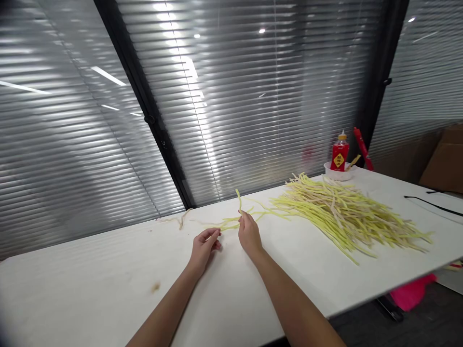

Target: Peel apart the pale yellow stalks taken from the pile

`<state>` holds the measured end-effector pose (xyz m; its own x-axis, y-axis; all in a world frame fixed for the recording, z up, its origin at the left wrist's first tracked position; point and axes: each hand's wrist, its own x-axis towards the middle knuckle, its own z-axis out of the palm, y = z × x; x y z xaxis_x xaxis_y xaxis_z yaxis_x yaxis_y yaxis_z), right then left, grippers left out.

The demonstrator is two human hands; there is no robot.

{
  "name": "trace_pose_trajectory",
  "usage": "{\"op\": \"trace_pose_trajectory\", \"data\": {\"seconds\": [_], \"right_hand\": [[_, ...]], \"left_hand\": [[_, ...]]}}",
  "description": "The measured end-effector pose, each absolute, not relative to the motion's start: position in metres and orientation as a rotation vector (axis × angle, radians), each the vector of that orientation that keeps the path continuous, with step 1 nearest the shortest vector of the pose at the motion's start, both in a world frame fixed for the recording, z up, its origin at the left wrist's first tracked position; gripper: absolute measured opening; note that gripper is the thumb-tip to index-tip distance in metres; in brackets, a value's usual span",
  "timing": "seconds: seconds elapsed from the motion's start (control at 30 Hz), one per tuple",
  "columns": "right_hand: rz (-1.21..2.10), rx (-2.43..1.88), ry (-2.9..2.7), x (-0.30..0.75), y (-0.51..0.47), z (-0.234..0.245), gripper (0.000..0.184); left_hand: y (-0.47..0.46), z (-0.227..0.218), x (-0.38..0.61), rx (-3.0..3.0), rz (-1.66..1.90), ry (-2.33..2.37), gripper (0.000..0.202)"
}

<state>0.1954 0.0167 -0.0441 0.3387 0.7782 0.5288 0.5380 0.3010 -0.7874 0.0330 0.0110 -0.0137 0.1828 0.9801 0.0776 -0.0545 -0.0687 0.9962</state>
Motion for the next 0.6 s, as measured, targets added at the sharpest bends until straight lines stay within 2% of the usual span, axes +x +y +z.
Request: {"op": "trace_pose_trajectory", "data": {"seconds": [0.23, 0.6], "right_hand": [[0.210, -1.435, -1.539, 0.194, 0.017, -0.046, 0.043], [0.108, -1.492, -2.018, 0.186, 0.003, -0.032, 0.045]], "left_hand": [[0.016, -0.013, 0.030, 1.063, 1.218, 1.000, 0.039], [0.026, -0.017, 0.021, 1.043, 1.369, 1.005, 0.041]]}}
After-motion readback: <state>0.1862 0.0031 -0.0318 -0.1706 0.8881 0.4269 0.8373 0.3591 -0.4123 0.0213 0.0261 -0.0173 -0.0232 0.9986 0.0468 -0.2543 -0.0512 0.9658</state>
